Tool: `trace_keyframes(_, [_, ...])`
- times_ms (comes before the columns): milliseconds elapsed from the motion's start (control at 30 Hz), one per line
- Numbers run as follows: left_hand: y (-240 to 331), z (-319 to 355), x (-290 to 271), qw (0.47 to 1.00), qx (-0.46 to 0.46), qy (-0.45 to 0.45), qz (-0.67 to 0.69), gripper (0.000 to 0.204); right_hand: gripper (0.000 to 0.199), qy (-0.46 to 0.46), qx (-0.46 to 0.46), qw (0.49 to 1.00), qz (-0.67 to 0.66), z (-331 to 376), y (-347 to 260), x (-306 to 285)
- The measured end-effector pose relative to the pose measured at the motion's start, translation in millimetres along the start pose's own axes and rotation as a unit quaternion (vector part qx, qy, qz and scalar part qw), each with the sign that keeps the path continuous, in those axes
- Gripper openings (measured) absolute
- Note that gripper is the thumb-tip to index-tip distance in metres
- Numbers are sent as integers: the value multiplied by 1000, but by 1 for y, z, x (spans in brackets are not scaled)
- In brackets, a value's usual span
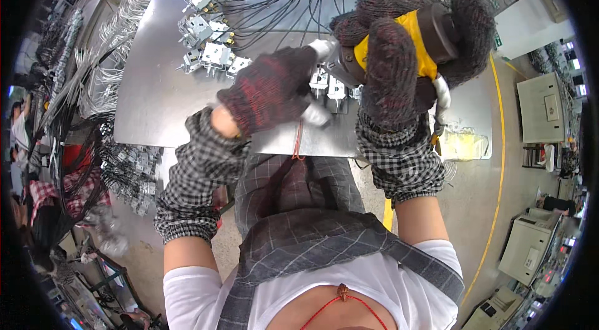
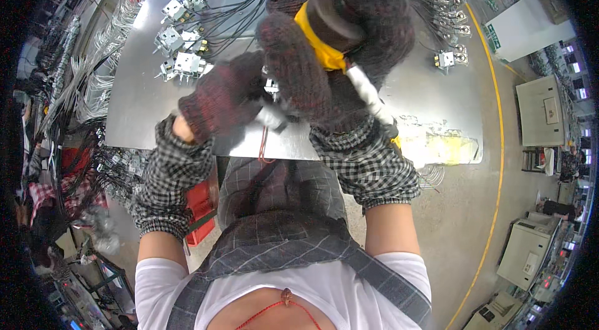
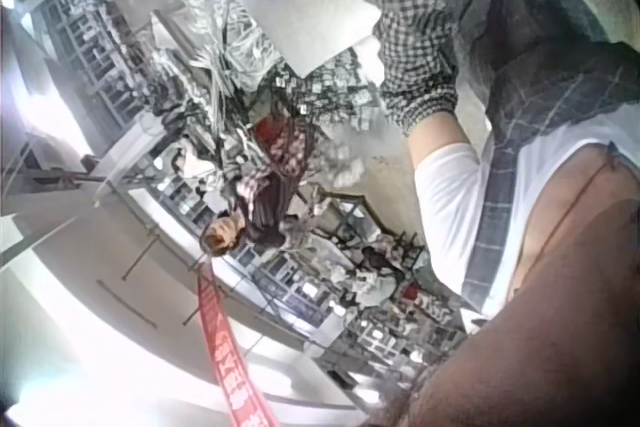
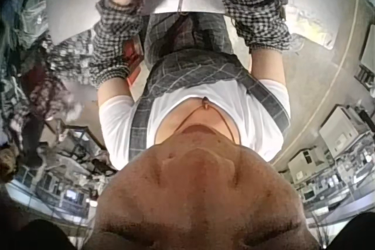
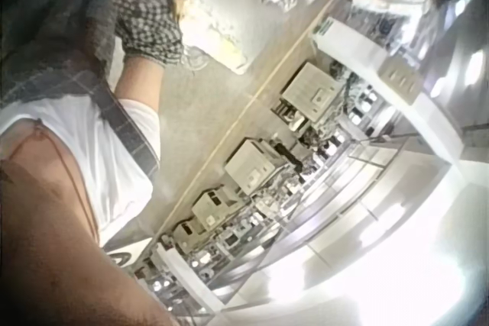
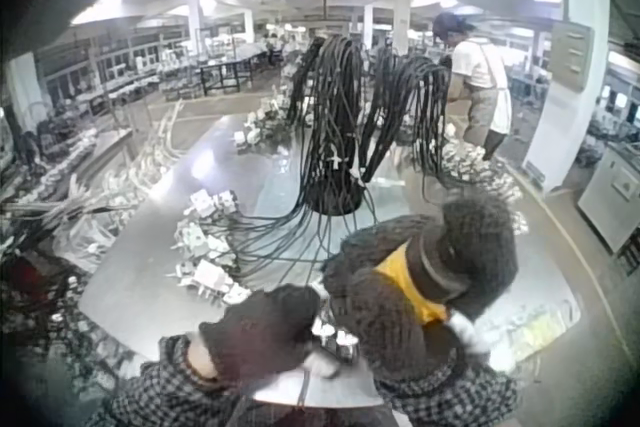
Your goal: Assembling and wiring electronic components at a manual assembly station on a production floor.
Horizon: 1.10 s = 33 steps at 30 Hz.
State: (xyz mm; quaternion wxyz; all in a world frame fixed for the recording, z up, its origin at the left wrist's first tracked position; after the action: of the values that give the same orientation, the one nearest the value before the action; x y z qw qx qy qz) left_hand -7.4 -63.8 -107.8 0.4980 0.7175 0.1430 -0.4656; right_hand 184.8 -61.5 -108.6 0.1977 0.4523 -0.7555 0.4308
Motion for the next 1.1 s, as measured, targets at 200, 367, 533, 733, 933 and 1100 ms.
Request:
trace_keyframes(200, [-40,31,3,983,32,84,-159,84,59,-7,-256,898,358,-16,4,23])
trace_keyframes(367, [-34,35,2,958,30,78,-275,65,59,18,-262,898,353,-12,8,34])
trace_keyframes(533, [-16,29,-29,991,11,33,-129,39,53,70,-252,859,439,-9,13,42])
trace_keyframes(733, [-31,41,-7,879,-4,56,474,48,42,42,-157,946,282,2,16,-27])
trace_keyframes(933, [-5,51,41,465,-65,256,845,38,42,4,14,1000,-10,-13,3,6])
trace_keyframes(1100, [-7,43,49,901,11,366,232,51,41,-39,-28,998,-29,-21,-4,-7])
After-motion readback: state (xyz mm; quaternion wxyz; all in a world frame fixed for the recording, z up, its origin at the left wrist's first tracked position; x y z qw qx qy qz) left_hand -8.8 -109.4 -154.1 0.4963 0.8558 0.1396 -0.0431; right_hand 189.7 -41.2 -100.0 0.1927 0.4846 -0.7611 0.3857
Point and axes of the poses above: each hand's wrist, its own z-axis away from the middle knuckle, its own x-axis out of the palm, y = z × x, the point moved 1 cm from there along -z, towards the middle knuckle, and after that the axes turned 2 degrees about -x, right-handed, at the moved point
